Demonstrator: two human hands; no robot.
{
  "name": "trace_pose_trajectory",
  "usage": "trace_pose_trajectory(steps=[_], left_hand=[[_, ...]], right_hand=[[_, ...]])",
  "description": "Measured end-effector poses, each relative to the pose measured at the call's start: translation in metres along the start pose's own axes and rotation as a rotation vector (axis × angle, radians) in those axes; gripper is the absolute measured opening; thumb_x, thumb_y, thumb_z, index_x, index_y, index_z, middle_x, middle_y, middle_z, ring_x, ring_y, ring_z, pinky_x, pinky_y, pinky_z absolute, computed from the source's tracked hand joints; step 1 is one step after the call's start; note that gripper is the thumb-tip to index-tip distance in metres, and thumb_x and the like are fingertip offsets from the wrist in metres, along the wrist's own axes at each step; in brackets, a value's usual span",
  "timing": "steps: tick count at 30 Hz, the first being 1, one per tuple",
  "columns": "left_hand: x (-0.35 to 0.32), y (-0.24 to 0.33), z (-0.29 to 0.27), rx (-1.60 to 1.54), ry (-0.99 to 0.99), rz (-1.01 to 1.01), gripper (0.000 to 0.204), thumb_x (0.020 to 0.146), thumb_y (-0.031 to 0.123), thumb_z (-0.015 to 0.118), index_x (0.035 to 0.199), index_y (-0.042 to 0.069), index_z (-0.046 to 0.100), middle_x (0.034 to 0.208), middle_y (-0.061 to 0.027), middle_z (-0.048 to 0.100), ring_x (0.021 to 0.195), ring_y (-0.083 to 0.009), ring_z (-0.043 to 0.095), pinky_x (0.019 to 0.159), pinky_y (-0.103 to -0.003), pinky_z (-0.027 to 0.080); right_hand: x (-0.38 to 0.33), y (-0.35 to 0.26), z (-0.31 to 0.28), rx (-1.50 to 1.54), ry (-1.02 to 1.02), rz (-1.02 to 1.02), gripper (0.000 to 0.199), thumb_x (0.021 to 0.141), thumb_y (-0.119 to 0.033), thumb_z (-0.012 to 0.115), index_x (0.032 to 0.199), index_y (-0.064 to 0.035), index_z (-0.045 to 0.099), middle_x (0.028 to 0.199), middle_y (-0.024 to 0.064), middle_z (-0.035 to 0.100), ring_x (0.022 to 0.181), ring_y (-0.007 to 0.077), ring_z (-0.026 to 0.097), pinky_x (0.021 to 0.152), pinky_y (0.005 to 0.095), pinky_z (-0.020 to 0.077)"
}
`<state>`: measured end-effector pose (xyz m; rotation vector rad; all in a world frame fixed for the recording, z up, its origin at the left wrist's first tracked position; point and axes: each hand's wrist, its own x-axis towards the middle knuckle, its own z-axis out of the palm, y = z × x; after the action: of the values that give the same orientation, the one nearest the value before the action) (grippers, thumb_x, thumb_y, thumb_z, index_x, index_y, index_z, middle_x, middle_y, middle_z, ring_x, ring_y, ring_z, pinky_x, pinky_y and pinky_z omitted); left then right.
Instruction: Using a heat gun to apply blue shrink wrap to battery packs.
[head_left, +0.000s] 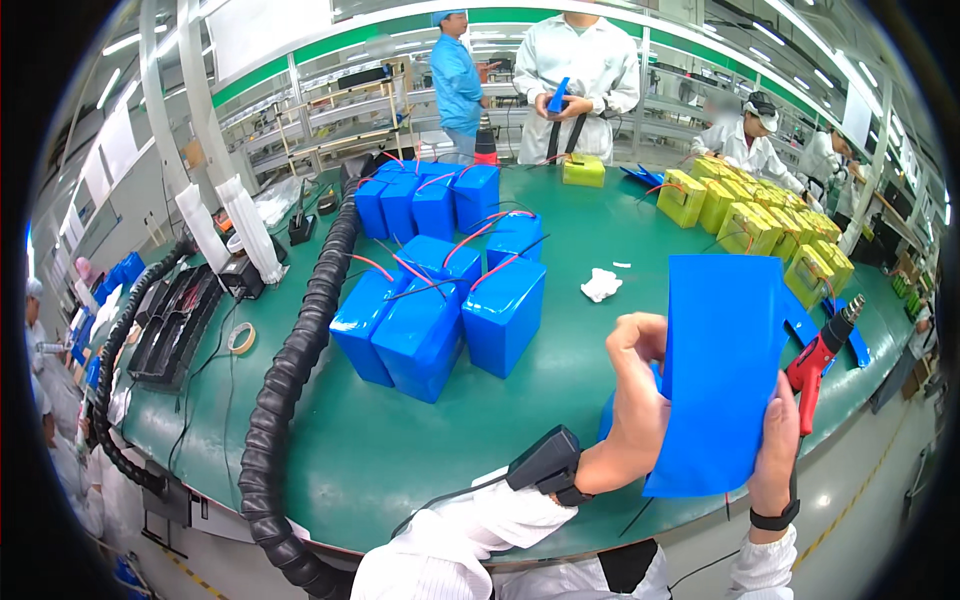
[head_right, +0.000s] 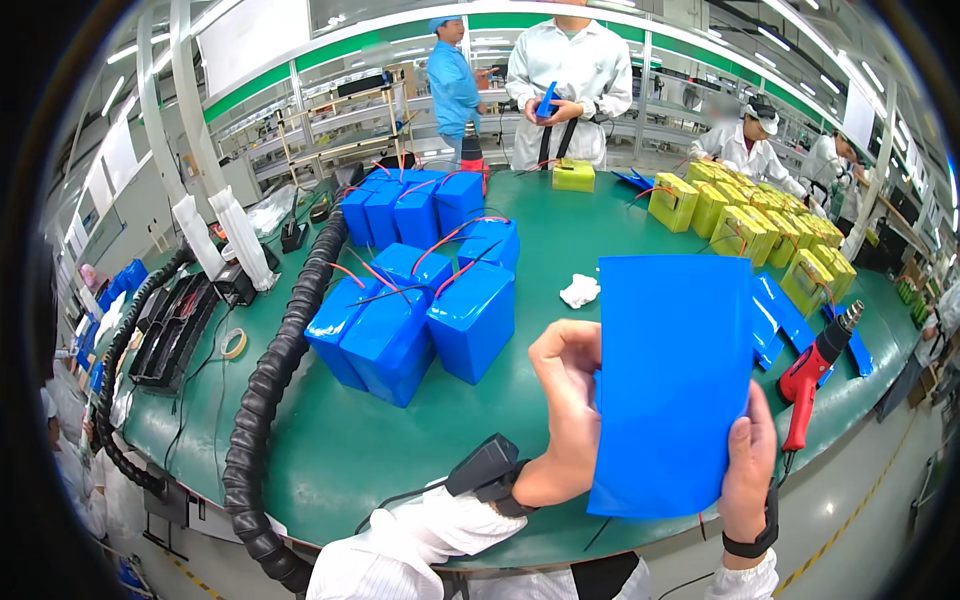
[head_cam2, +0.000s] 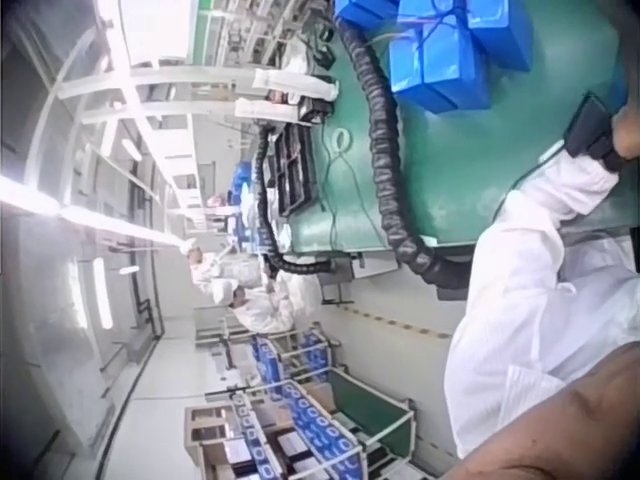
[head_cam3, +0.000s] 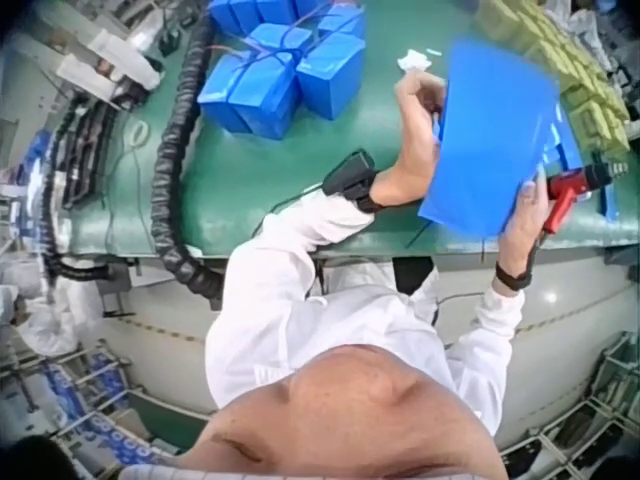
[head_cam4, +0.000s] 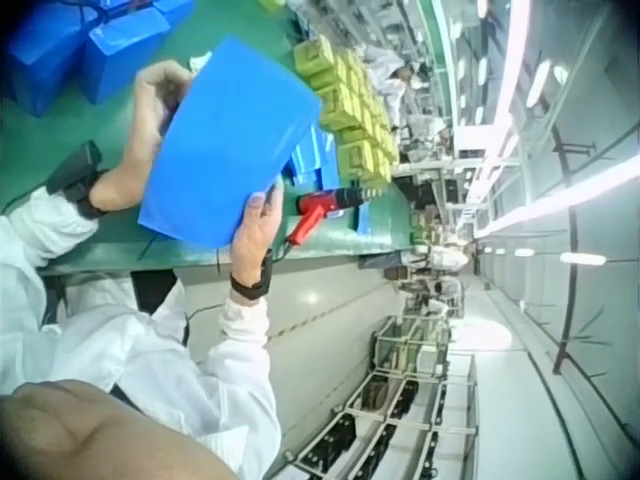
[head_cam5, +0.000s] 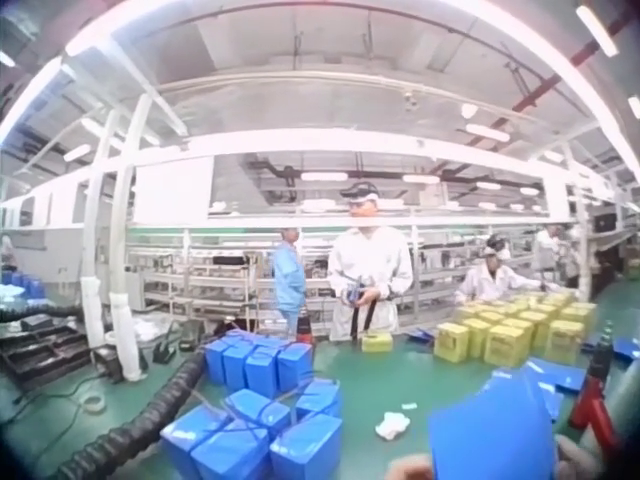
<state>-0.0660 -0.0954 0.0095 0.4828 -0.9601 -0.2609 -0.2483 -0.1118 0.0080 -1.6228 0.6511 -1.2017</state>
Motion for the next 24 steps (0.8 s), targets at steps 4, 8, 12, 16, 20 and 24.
trace_pose_trajectory(steps=[4,8,12,16,20,24], left_hand=[[0.004,-0.006,-0.01,0.41,-0.017,0.245,0.042,0.077,0.005,0.077,0.108,0.005,0.048,0.091,-0.0075,0.052,0.083,-0.0223,0.044,0.081,-0.035,0.038],[0.003,-0.003,-0.017,0.499,-0.175,0.332,0.034,0.073,-0.001,0.077,0.097,0.004,0.053,0.096,-0.0096,0.058,0.087,-0.0274,0.049,0.082,-0.037,0.038],[0.0,-0.007,-0.011,0.445,-0.195,0.405,0.036,0.076,-0.005,0.076,0.105,-0.001,0.055,0.113,-0.0145,0.064,0.093,-0.0308,0.061,0.084,-0.04,0.047],[-0.012,-0.019,-0.013,0.172,-0.364,0.384,0.045,0.082,-0.004,0.074,0.119,-0.005,0.049,0.115,-0.0171,0.065,0.094,-0.0357,0.069,0.082,-0.041,0.056],[-0.004,0.003,-0.011,0.147,-0.493,0.127,0.066,0.085,0.002,0.076,0.133,-0.009,0.031,0.11,-0.0209,0.068,0.099,-0.0365,0.071,0.076,-0.04,0.059],[-0.003,-0.003,-0.016,0.186,-0.658,-0.382,0.072,0.082,0.008,0.08,0.139,-0.001,0.036,0.118,-0.0192,0.067,0.101,-0.0282,0.069,0.087,-0.039,0.055]], right_hand=[[0.0,0.0,-0.026,-0.322,0.207,-0.253,0.082,0.098,-0.05,0.06,0.148,0.0079,0.033,0.147,0.0183,0.045,0.136,0.0258,0.044,0.114,0.0368,0.0325],[-0.004,-0.002,-0.028,-0.503,0.358,-0.318,0.077,0.099,-0.044,0.061,0.149,0.0073,0.032,0.147,0.0181,0.044,0.136,0.0261,0.044,0.114,0.0379,0.0318],[-0.011,-0.004,-0.033,-0.547,0.394,-0.317,0.072,0.101,-0.04,0.06,0.148,0.0068,0.032,0.148,0.0175,0.043,0.137,0.0253,0.043,0.115,0.0377,0.0313],[-0.01,-0.005,-0.03,-0.511,0.426,-0.312,0.074,0.098,-0.037,0.065,0.148,0.0071,0.032,0.146,0.0175,0.045,0.134,0.0262,0.045,0.114,0.0379,0.0319],[-0.005,-0.007,-0.03,-0.413,0.365,-0.264,0.075,0.096,-0.036,0.068,0.147,0.0059,0.033,0.143,0.0167,0.046,0.131,0.0251,0.047,0.112,0.0366,0.0342],[-0.01,-0.009,-0.031,-0.269,0.365,-0.214,0.076,0.094,-0.029,0.071,0.148,0.0042,0.029,0.135,0.014,0.05,0.123,0.0224,0.054,0.105,0.0344,0.0423]])
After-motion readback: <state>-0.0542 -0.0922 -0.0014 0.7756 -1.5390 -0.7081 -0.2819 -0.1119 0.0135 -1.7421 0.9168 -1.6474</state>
